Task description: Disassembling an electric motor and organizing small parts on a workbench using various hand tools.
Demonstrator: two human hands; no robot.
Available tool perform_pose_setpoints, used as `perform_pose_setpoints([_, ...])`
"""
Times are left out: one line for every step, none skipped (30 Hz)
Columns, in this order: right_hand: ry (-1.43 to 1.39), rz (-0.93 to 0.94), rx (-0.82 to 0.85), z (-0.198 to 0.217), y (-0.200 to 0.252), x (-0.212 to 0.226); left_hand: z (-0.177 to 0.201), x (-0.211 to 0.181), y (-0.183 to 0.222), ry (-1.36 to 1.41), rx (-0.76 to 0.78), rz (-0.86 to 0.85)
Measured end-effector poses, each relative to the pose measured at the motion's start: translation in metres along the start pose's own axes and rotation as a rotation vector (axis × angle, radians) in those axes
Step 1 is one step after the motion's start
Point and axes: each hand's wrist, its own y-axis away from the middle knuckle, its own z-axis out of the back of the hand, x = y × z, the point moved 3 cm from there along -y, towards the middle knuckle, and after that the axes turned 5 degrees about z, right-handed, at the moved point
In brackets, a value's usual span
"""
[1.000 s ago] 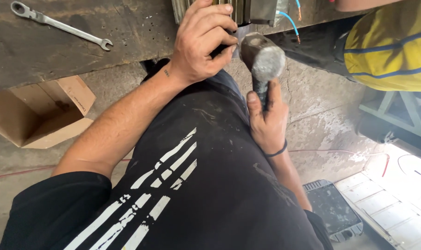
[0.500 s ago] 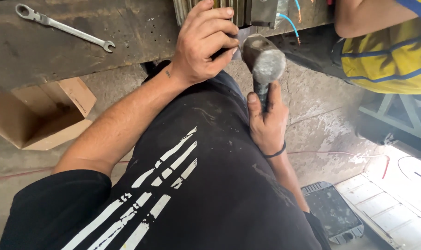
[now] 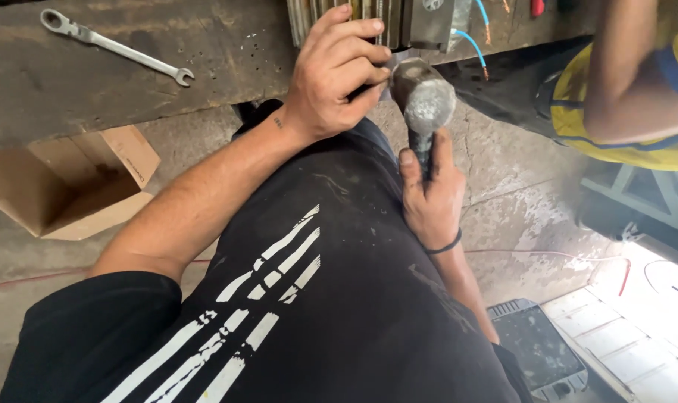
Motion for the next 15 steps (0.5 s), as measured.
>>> perform_pose_setpoints([-0.02, -0.021, 0.029, 0.002, -0.004, 0.007, -0.001, 0.0, -0.001, -0.007, 0.005, -0.007])
perform_pose_setpoints([-0.023, -0.013, 0.024, 0.002, -0.004, 0.005, -0.001, 0.001, -0.003, -0.013, 0.003, -0.014])
perform_pose_setpoints([-0.019, 0.004, -0.001, 0.002, -0.004, 0.004, -0.001, 0.002, -0.005, -0.009, -0.005, -0.019])
perform_pose_setpoints([-0.014, 0.009, -0.01, 0.003, 0.002, 0.004, -0.002, -0.001, 0.0, 0.0, -0.009, -0.006])
perform_pose_setpoints([-0.015, 0.005, -0.001, 0.001, 0.002, 0.003, 0.0, -0.001, 0.002, -0.001, -0.007, 0.005])
perform_pose_setpoints([-0.012, 0.02, 0.002, 0.0, 0.0, 0.003, -0.001, -0.001, 0.001, -0.004, -0.007, -0.002])
perform_pose_setpoints([-0.008, 0.035, 0.005, 0.0, -0.002, 0.003, -0.002, 0.0, -0.001, -0.008, -0.006, -0.009])
perform_pose_setpoints([-0.009, 0.042, -0.001, -0.001, 0.0, -0.004, -0.002, 0.0, -0.003, -0.011, -0.01, -0.016])
perform_pose_setpoints([0.009, 0.042, -0.026, -0.002, 0.002, -0.01, -0.003, 0.001, -0.004, -0.002, -0.013, -0.02])
perform_pose_setpoints([0.025, 0.037, -0.037, -0.004, 0.009, -0.016, -0.002, 0.0, 0.0, 0.006, -0.013, -0.009])
perform_pose_setpoints([0.022, 0.038, -0.029, -0.003, 0.003, -0.007, 0.001, 0.0, 0.0, 0.002, -0.013, -0.003])
perform_pose_setpoints([-0.01, 0.014, -0.002, 0.0, -0.001, 0.0, 0.001, 0.0, -0.001, 0.011, -0.015, -0.018])
perform_pose_setpoints([-0.042, -0.01, 0.026, 0.003, -0.006, 0.008, 0.0, -0.001, -0.002, 0.021, -0.016, -0.032])
perform_pose_setpoints([-0.038, -0.008, 0.018, 0.003, -0.004, 0.002, 0.0, -0.001, -0.003, 0.024, -0.019, -0.04])
perform_pose_setpoints([-0.022, 0.013, -0.005, 0.003, -0.002, -0.003, -0.001, -0.002, -0.003, 0.038, -0.011, -0.047])
